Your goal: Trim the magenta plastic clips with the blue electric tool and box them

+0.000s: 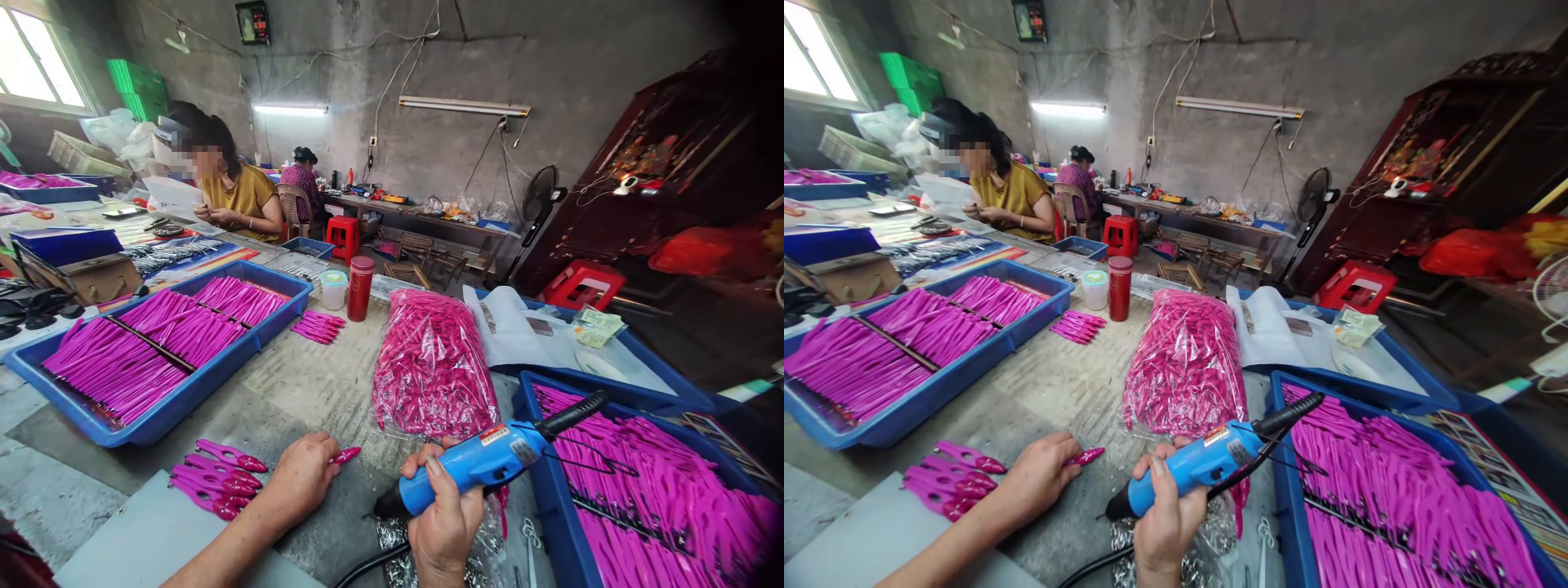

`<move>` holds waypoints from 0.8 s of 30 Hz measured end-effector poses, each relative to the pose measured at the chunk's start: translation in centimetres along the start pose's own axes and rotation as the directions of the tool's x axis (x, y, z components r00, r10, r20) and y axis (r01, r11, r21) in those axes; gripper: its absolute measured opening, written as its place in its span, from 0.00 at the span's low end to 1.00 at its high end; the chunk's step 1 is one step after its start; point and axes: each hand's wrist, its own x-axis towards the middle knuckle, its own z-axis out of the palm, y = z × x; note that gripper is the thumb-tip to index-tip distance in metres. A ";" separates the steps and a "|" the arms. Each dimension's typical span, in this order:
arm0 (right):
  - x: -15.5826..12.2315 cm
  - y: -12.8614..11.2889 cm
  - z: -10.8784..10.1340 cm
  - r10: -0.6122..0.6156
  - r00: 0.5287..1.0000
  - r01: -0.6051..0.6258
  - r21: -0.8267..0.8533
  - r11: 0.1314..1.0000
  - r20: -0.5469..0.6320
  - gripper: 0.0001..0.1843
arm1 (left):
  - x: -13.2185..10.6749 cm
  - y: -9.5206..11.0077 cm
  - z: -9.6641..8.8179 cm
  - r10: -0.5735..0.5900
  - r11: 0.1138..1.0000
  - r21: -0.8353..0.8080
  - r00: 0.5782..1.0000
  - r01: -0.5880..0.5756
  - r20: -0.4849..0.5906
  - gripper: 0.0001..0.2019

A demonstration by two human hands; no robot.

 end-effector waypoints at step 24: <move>0.0 0.2 0.0 0.006 1.000 -0.006 -0.001 1.000 -0.004 0.25 | -0.3 -1.5 0.7 0.099 0.989 -0.101 0.992 -0.107 -0.082 0.09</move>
